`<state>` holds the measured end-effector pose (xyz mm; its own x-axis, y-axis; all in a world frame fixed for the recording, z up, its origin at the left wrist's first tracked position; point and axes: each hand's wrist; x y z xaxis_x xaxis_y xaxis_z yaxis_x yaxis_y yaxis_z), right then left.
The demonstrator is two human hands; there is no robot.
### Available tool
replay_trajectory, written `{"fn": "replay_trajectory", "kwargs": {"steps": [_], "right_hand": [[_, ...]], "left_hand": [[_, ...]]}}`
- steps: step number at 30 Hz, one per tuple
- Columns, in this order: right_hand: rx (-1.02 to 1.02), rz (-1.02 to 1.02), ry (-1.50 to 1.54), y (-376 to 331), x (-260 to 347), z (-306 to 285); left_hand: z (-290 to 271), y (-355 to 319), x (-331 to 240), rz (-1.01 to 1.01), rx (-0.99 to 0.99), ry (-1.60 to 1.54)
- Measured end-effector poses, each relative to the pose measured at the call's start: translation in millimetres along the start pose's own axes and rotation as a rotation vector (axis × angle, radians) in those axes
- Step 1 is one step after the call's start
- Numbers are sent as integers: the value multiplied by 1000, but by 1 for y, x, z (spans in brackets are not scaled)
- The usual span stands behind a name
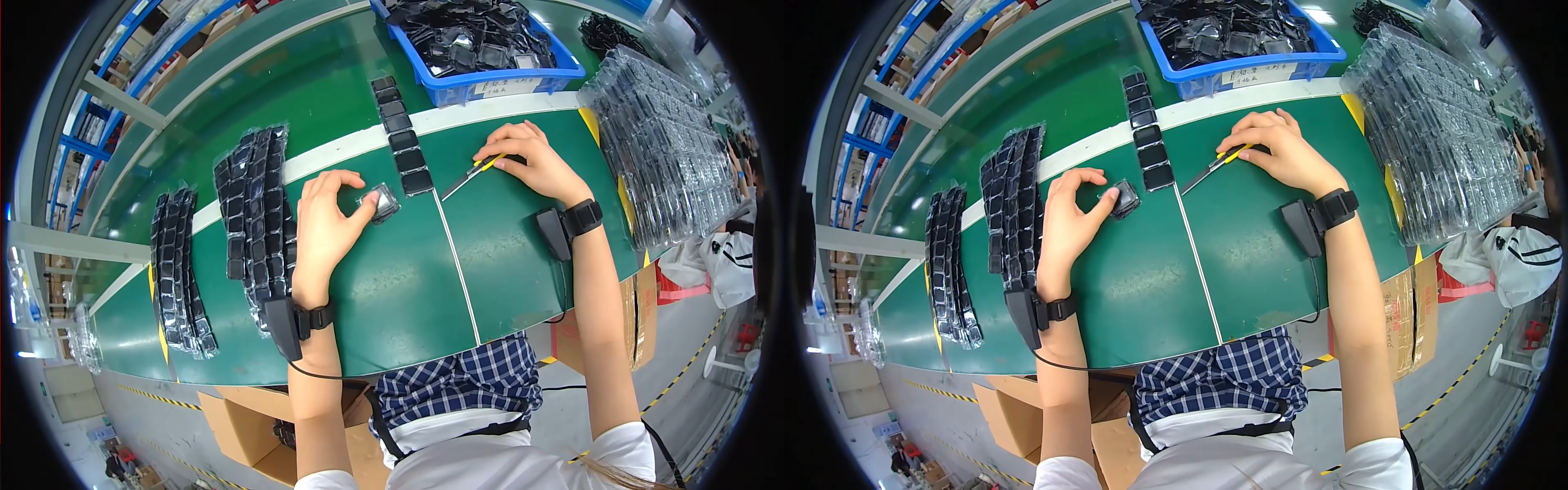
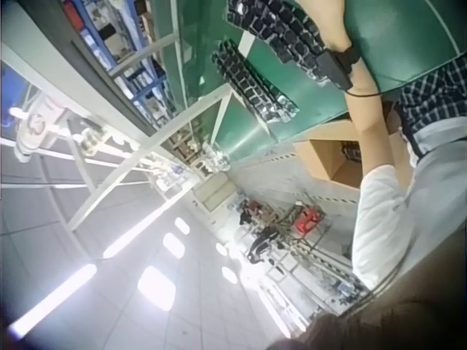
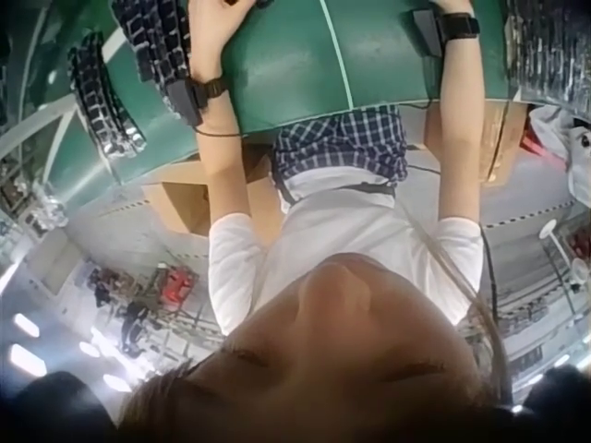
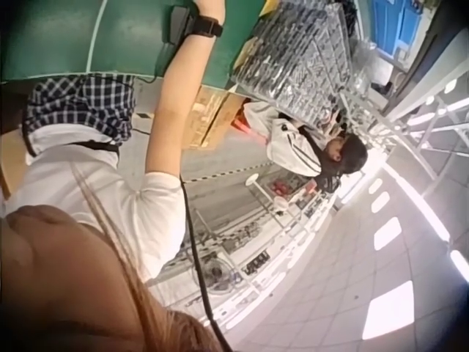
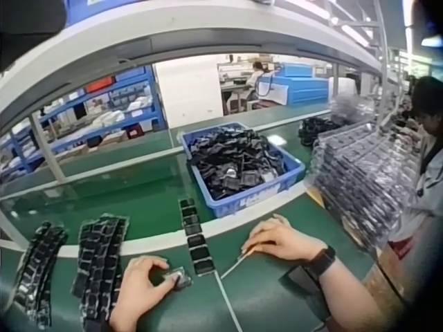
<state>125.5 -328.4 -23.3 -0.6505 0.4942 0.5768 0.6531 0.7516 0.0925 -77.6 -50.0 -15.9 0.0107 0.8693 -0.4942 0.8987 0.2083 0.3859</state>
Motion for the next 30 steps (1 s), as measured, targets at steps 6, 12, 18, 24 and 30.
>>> {"fn": "replay_trajectory", "kwargs": {"steps": [6, 12, 18, 24, 30], "right_hand": [[-6, -12, -25, 1, 2, 1], [-73, -26, -30, 1, 9, 3], [-161, -39, 18, 3, 12, 5], [-182, -34, 35, 4, 11, 6], [-143, -61, -4, 1, 17, 7]], "left_hand": [[-13, -1, -13, 149, 207, -80], [-1, -2, -14, 191, 78, 142], [29, 9, -27, 316, 37, 282], [39, 16, -21, 481, -111, 386], [28, 9, -28, 572, -84, 296]]}}
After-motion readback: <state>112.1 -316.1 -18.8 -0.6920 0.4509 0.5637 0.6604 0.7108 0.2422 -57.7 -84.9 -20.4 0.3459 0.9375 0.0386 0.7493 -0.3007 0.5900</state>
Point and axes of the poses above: each hand's wrist, its own y-axis towards the middle knuckle, its own z-axis out of the palm, x = y × z, and after that the axes turned 10 degrees about z, right-handed
